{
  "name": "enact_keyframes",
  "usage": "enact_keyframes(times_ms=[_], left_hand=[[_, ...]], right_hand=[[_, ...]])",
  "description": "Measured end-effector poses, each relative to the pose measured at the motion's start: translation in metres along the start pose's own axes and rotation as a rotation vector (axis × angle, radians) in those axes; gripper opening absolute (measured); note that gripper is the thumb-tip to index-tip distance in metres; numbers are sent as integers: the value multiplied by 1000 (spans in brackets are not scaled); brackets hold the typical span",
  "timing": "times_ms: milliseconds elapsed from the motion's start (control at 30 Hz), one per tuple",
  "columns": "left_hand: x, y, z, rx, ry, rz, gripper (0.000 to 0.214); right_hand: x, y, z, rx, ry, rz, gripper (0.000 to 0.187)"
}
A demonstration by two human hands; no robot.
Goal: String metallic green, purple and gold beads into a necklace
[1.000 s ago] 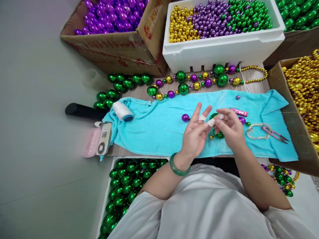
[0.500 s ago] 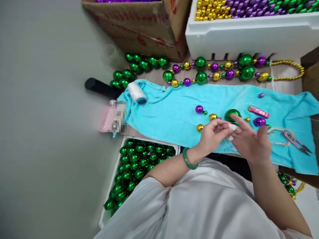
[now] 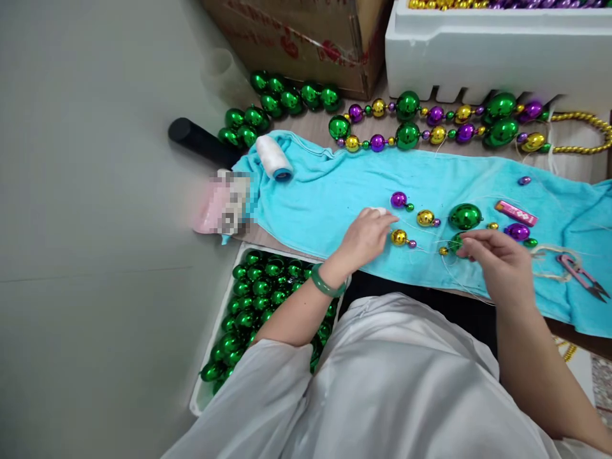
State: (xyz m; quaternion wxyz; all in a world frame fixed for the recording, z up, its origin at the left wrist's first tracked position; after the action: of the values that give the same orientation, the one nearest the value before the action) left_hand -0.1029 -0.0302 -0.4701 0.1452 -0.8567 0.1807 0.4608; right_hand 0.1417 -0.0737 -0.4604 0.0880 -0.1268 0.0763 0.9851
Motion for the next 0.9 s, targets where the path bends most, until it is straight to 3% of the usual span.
enact_keyframes(times_ms=[133,233,333,467,733,900], left_hand=[[3,9,20,-23,-345,128,35],[8,12,20,-47,-429,162,24],[4,12,13,-10,-440,149,20],[-12,8,2,67,-456,43,16],[-30,-9,11,72,-488,-153,19],[-35,-9,18,96,-459,-227,18]], right_hand=[[41,2,-8,-266,294,163,14],[72,5,-12,-486,557,260,25],[91,6,-10,-592,761,291,40],[98,-2,-10,-565,809,304,23],[83,-20,-20,-399,366,255,17],[85,-16,-14,-469,456,163,17]])
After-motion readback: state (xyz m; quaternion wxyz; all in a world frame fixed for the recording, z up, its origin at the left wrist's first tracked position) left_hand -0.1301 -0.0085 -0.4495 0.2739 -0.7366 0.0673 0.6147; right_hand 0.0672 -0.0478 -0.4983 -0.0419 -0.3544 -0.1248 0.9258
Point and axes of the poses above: each hand's wrist, its own y-axis away from the middle knuckle, its own x-axis out of the palm, z = x × y, the point moved 1 cm from there along -y, towards the middle knuckle, and after that the axes turned 1 degree about -x, right-handed, at the moved point
